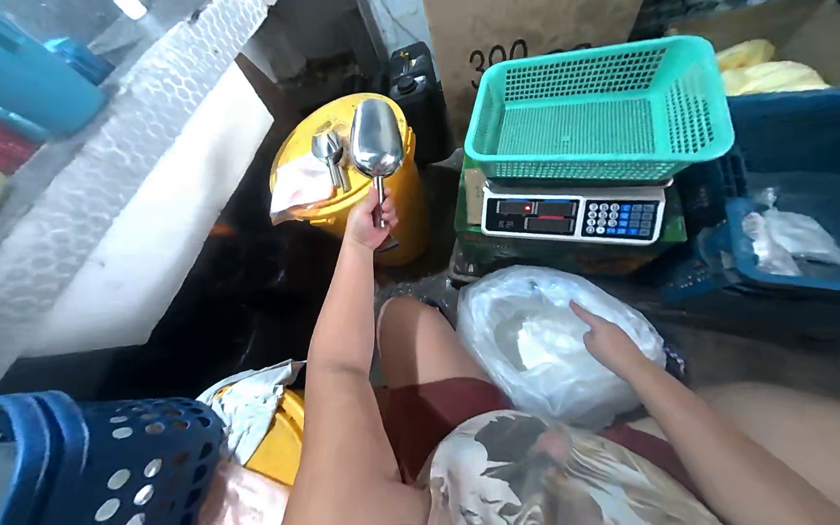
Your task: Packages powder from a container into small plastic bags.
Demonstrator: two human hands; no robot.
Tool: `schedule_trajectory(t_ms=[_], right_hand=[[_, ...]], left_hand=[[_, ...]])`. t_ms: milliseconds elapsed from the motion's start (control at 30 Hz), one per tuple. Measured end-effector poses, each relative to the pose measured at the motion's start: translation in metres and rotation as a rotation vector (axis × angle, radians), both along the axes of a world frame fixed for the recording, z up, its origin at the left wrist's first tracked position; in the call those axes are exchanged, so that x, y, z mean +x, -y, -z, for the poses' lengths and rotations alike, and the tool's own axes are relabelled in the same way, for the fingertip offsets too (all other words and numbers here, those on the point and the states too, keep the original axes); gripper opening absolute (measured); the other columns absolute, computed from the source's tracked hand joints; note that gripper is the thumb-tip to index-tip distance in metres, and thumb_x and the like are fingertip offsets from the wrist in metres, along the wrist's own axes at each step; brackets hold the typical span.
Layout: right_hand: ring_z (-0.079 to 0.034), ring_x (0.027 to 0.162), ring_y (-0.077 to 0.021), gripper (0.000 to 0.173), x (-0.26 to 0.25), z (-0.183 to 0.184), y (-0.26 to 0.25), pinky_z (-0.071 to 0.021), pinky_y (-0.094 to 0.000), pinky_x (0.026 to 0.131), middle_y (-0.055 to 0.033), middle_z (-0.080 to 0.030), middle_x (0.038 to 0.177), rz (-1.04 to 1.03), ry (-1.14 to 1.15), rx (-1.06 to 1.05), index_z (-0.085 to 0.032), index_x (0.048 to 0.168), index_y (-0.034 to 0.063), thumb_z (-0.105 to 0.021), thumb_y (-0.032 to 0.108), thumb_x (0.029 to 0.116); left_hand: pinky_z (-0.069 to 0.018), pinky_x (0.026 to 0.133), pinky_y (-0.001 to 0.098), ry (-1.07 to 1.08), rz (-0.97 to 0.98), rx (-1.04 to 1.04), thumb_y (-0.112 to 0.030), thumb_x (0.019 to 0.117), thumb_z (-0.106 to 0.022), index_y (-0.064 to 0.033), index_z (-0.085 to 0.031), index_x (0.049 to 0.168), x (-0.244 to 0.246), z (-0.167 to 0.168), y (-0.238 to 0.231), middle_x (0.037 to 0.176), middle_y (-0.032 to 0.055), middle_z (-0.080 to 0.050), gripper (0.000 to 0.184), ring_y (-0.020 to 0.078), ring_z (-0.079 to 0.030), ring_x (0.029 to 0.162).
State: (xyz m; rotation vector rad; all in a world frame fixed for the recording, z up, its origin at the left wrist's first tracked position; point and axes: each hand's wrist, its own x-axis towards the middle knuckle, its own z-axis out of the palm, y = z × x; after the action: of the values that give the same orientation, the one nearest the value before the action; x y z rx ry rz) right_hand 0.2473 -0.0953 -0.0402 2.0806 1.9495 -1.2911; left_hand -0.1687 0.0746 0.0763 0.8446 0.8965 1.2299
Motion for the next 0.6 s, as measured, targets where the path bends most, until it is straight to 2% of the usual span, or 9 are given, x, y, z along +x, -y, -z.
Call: schedule_trajectory(t_ms=[100,133,200,233,267,300,333,467,600], right_hand=[[-0.045,0.145,-0.0384,0.067,0.0,0.001,0.001,-0.0353,-0.0546,0.119,-0.0208,-0.043,0.158,-0.001,-0.014,0.008,-0.028,0.163,0.0114,-0.04,-0.008,0.0996],[-0.044,0.145,-0.0378,0.067,-0.001,0.001,0.002,-0.0347,-0.0544,0.119,-0.0208,-0.043,0.158,-0.01,-0.016,0.005,-0.028,0.163,0.0114,-0.039,-0.007,0.0996],[-0.043,0.146,-0.0368,0.068,-0.001,0.001,0.005,-0.0337,-0.0538,0.12,-0.0203,-0.042,0.159,-0.018,-0.018,0.005,-0.027,0.163,0.011,-0.039,-0.007,0.0993],[-0.043,0.146,-0.0367,0.068,0.0,0.001,0.005,-0.0336,-0.0539,0.12,-0.0203,-0.042,0.159,-0.016,-0.018,0.009,-0.027,0.163,0.0108,-0.04,-0.008,0.0989],[-0.043,0.146,-0.0375,0.068,0.0,0.002,0.005,-0.0338,-0.055,0.12,-0.0209,-0.043,0.159,-0.012,-0.022,0.012,-0.027,0.163,0.0105,-0.04,-0.008,0.0987],[-0.043,0.145,-0.0393,0.068,0.0,0.002,0.006,-0.0341,-0.057,0.119,-0.0224,-0.043,0.158,-0.009,-0.029,0.018,-0.028,0.163,0.0098,-0.041,-0.008,0.0981],[-0.043,0.145,-0.0399,0.068,0.0,0.002,0.007,-0.0338,-0.0576,0.119,-0.0233,-0.043,0.157,-0.006,-0.034,0.019,-0.028,0.162,0.0091,-0.041,-0.008,0.0979],[-0.045,0.144,-0.0397,0.067,0.001,0.0,0.007,-0.035,-0.0579,0.118,-0.0226,-0.044,0.157,0.008,-0.007,0.014,-0.028,0.162,0.0098,-0.04,-0.008,0.0984],[-0.044,0.145,-0.0398,0.069,-0.002,0.0,0.007,-0.0344,-0.0583,0.119,-0.0216,-0.043,0.158,-0.007,-0.025,-0.014,-0.027,0.163,0.0123,-0.046,-0.004,0.0989]], left_hand=[[-0.0482,0.053,0.0159,-0.107,0.018,-0.011,-0.023,0.1112,-0.024,-0.0136,-0.056,0.111,0.007,0.002,0.021,0.075,-0.0067,-0.06,0.033,0.0015,-0.055,0.057],[-0.0474,0.052,0.0163,-0.217,-0.064,-0.033,-0.021,0.112,-0.027,-0.0112,-0.055,0.114,0.008,0.002,0.026,0.075,-0.006,-0.058,0.03,0.0018,-0.053,0.056],[-0.048,0.057,0.0218,-0.639,-0.295,-0.084,-0.019,0.1119,-0.039,-0.0029,-0.056,0.124,0.007,0.003,0.03,0.081,-0.0002,-0.057,0.027,0.0063,-0.053,0.061],[-0.0512,0.066,0.0295,-0.884,-0.379,-0.11,-0.021,0.1109,-0.044,0.001,-0.057,0.128,0.004,0.004,0.029,0.088,0.0071,-0.06,0.03,0.0133,-0.057,0.07],[-0.0549,0.083,0.0432,-1.078,-0.435,-0.162,-0.022,0.1096,-0.048,0.0039,-0.056,0.133,-0.001,0.004,0.028,0.104,0.0185,-0.066,0.036,0.026,-0.065,0.089],[-0.0519,0.097,0.053,-1.211,-0.47,-0.229,-0.024,0.1088,-0.051,0.004,-0.055,0.136,-0.005,0.003,0.03,0.118,0.0248,-0.066,0.04,0.035,-0.066,0.108],[-0.0493,0.102,0.058,-1.302,-0.493,-0.29,-0.026,0.1084,-0.051,0.003,-0.054,0.138,-0.009,0.004,0.033,0.124,0.0269,-0.065,0.042,0.0394,-0.064,0.116],[-0.052,0.097,0.0605,-1.466,-0.482,-0.502,-0.031,0.1078,-0.051,-0.0021,-0.052,0.141,-0.018,0.02,0.036,0.127,0.0238,-0.067,0.043,0.0394,-0.066,0.118],[-0.0514,0.094,0.0665,-1.481,-0.529,-0.473,-0.04,0.1068,-0.05,-0.0069,-0.052,0.144,-0.021,0.02,0.056,0.125,0.0252,-0.067,0.049,0.0437,-0.067,0.115]])
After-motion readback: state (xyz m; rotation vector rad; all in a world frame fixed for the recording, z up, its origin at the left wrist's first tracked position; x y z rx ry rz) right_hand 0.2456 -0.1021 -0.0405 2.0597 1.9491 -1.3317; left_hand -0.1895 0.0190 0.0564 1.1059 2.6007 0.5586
